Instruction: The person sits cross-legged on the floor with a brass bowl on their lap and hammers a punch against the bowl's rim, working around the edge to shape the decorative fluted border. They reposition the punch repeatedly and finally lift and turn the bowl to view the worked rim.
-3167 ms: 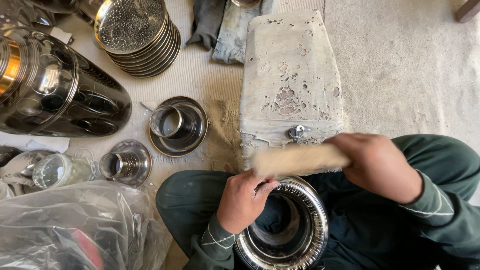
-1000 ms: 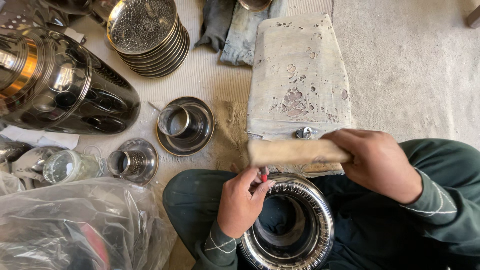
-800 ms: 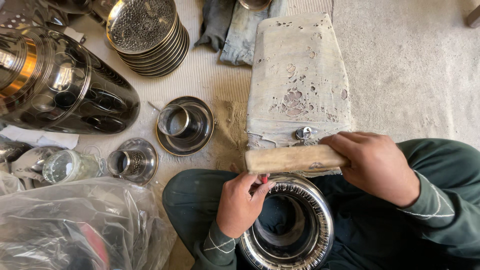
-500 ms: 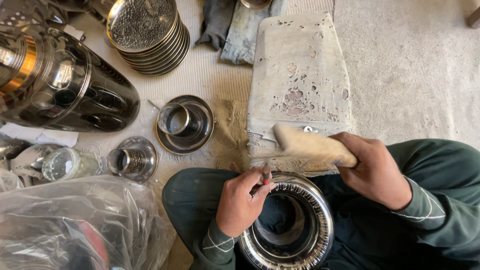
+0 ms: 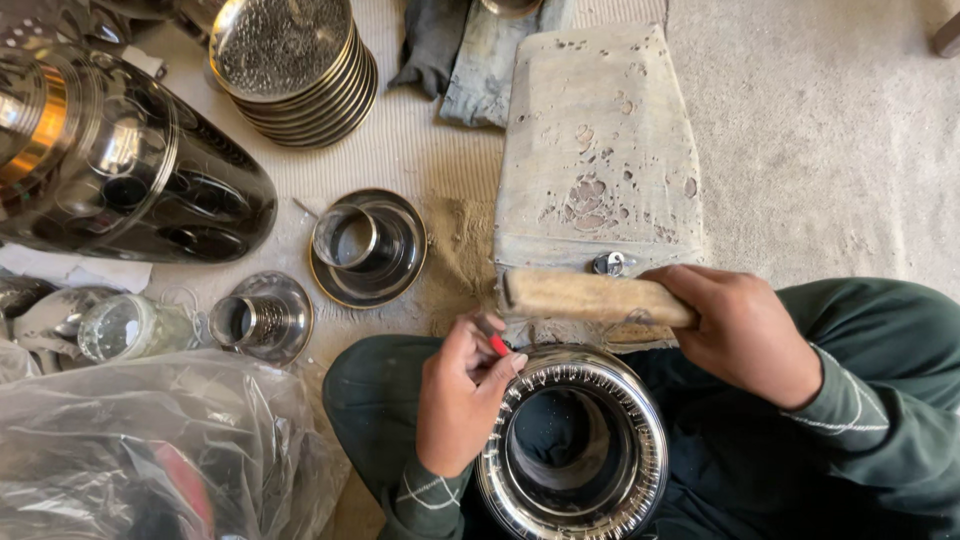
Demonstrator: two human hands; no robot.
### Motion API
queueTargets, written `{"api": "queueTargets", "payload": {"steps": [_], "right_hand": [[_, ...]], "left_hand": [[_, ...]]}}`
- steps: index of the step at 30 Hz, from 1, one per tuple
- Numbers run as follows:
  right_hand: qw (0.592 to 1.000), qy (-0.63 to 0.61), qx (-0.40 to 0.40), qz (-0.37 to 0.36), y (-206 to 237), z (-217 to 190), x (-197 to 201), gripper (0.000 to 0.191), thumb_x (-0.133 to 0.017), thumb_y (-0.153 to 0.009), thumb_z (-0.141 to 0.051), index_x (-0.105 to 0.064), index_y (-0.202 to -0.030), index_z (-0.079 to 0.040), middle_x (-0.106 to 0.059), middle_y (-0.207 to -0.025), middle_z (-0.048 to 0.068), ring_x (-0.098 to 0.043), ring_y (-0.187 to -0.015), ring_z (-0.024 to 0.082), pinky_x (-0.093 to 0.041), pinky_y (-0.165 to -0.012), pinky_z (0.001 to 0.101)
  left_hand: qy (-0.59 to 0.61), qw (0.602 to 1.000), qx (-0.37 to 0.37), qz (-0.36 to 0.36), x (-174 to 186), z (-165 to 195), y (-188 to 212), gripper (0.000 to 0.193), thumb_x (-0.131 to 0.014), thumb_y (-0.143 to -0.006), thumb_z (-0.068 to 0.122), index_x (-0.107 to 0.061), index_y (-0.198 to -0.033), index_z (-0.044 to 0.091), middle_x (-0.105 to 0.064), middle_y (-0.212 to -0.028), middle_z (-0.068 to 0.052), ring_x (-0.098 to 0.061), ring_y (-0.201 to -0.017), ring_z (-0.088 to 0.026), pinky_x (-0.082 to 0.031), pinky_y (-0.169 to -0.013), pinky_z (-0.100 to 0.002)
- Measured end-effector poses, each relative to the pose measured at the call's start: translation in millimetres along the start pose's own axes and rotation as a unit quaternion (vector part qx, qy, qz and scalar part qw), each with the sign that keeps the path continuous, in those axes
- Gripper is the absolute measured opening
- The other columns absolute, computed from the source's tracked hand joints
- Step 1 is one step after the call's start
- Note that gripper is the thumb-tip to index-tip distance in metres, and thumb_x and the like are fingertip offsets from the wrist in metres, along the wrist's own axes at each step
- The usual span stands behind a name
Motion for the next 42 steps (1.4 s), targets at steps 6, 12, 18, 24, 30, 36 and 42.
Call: {"api": "queueTargets", "payload": {"steps": [6,12,18,24,30,36,42], "right_hand": [[0.999,0.001,-0.035,-0.036,-11.6,7.0,-5.6,0.032,-0.074,-0.079,-0.008,-0.072,-0.111,-0.009,-0.074,-0.082,0.017,-0.073,-0.07,0.036,-0.056,-0.06,0.0424],[0.989,-0.038,-0.105,-0.096,-17.7,13.5,-7.3,0.033,-0.071,-0.081,-0.009,-0.072,-0.113,-0.009,-0.073,-0.075,0.017,-0.074,-0.062,0.031,-0.056,-0.059,0.0409],[0.98,-0.015,-0.165,-0.109,-26.1,23.1,-3.9,0.017,-0.072,-0.096,-0.02,-0.072,-0.106,-0.006,-0.068,-0.063,0.019,-0.063,-0.056,0.031,-0.051,-0.055,0.0437],[0.993,-0.022,-0.054,-0.101,-45.1,6.8,-0.3,0.029,-0.068,-0.082,-0.007,-0.073,-0.11,-0.008,-0.071,-0.064,0.012,-0.066,-0.047,0.025,-0.052,-0.049,0.0402],[0.985,0.046,-0.068,-0.153,-54.9,7.1,-7.8,0.021,-0.066,-0.092,-0.012,-0.074,-0.112,-0.012,-0.073,-0.067,0.009,-0.064,-0.046,0.025,-0.053,-0.045,0.0387],[0.99,0.065,-0.014,-0.128,-59.4,-6.9,-4.5,0.024,-0.066,-0.088,-0.006,-0.077,-0.109,-0.011,-0.072,-0.061,0.011,-0.062,-0.043,0.022,-0.051,-0.046,0.0381],[0.994,0.046,0.056,-0.081,-56.4,-22.4,2.1,0.028,-0.065,-0.081,-0.002,-0.075,-0.106,-0.008,-0.073,-0.066,0.009,-0.063,-0.046,0.02,-0.051,-0.045,0.0352]], "left_hand": [[0.003,0.997,0.022,-0.076,-6.3,-1.5,-11.1,0.041,-0.072,-0.091,0.0,-0.06,-0.13,0.002,-0.072,-0.076,-0.005,-0.073,-0.072,-0.007,-0.057,-0.065,-0.024],[0.002,0.994,0.038,-0.1,-8.8,0.2,-14.3,0.037,-0.073,-0.09,0.0,-0.064,-0.125,0.001,-0.07,-0.074,-0.007,-0.069,-0.07,-0.009,-0.056,-0.062,-0.025],[-0.032,0.995,0.036,-0.087,-8.6,1.7,-14.8,0.026,-0.073,-0.089,0.001,-0.065,-0.114,-0.001,-0.072,-0.074,-0.008,-0.073,-0.069,-0.01,-0.057,-0.062,-0.026],[-0.054,0.995,0.046,-0.07,-7.0,2.5,-14.1,0.022,-0.075,-0.089,0.003,-0.062,-0.106,-0.002,-0.074,-0.073,-0.01,-0.074,-0.067,-0.011,-0.056,-0.059,-0.027],[-0.069,0.995,0.057,-0.031,-4.3,4.1,-10.1,0.023,-0.075,-0.088,0.004,-0.063,-0.107,0.0,-0.071,-0.071,-0.01,-0.074,-0.064,-0.012,-0.054,-0.056,-0.028],[-0.031,0.999,0.037,-0.018,-2.9,6.7,-6.4,0.024,-0.074,-0.089,0.004,-0.061,-0.109,-0.001,-0.069,-0.071,-0.009,-0.073,-0.065,-0.013,-0.055,-0.058,-0.027],[-0.038,0.998,0.046,0.002,-2.5,2.7,2.3,0.02,-0.074,-0.09,0.004,-0.061,-0.103,-0.001,-0.07,-0.073,-0.009,-0.075,-0.069,-0.011,-0.057,-0.059,-0.026]]}}
Point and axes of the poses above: each hand's wrist, its own y-axis away from the middle knuckle, its own x-axis out of the back of the hand, z = x × y, the point moved 8 cm from there along -y, towards the middle knuckle
